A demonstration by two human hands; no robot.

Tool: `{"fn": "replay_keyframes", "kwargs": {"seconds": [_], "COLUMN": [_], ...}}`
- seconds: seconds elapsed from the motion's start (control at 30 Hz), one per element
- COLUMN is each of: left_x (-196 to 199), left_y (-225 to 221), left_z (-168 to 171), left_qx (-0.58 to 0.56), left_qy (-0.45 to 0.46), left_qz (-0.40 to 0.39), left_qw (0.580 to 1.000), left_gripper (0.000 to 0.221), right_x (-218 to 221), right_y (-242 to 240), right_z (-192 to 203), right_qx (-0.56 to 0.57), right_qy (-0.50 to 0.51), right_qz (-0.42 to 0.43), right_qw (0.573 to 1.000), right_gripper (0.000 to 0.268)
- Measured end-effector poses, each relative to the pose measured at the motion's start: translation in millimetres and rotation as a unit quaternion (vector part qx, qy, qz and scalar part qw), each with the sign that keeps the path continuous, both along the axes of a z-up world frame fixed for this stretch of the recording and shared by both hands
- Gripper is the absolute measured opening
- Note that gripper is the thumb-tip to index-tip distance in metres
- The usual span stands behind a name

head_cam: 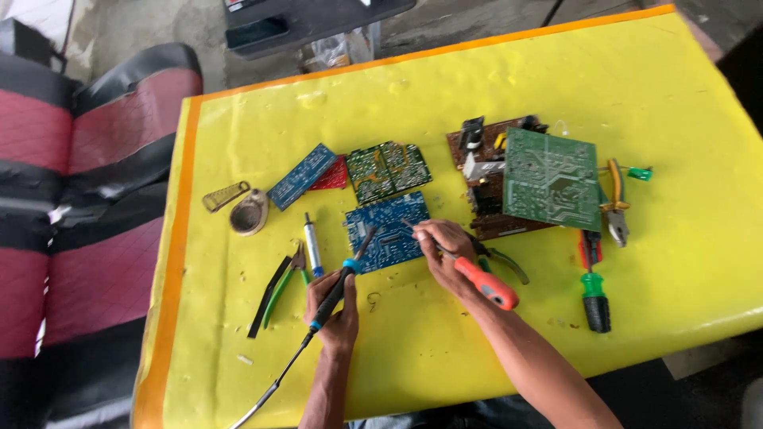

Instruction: Using a soldering iron and a screwdriver to remove electronic components from several circuit boards on a workbench.

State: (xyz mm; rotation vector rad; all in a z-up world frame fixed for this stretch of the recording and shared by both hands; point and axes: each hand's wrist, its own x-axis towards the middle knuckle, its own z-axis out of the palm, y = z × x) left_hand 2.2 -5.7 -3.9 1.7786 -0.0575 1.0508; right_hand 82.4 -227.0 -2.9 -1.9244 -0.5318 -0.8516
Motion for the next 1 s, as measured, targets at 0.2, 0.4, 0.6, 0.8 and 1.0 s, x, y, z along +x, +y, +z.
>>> {"fn": "replay_keyframes", "kwargs": {"seconds": [0.2,0.4,0.6,0.8,1.0], "left_x": [-2.5,-1.5,-1.9,-0.7,-1.3], "left_y": [0.6,2.3,-0.3,3.5,5.2], "left_z": [-6.9,-23.4,-18.3,-26.3,-25.9], "left_qx": [0.047,0.033,0.041,0.057,0.041], "left_qy": [-0.002,0.01,0.014,0.03,0.038], "left_qz": [-0.013,-0.013,-0.011,-0.011,-0.024], "left_qw": [0.999,0.999,0.999,0.998,0.998], "left_gripper": [0.021,0.023,0.022,0.022,0.019], "right_x": [-7.8,-5.9,-2.5,-3.2,-6.0], "right_y": [-0.8,-1.4,-1.7,-0.6,-2.1], "right_z": [19.5,5.9,-7.9,-0.1,8.6], "right_qx": [-0.033,-0.027,-0.05,-0.059,-0.053], "right_qy": [0.03,0.044,0.048,0.029,0.028], "right_qz": [0.032,0.02,-0.006,-0.002,0.007], "right_qw": [0.998,0.998,0.998,0.998,0.998], "right_gripper": [0.028,0.026,0.027,0.026,0.021]}}
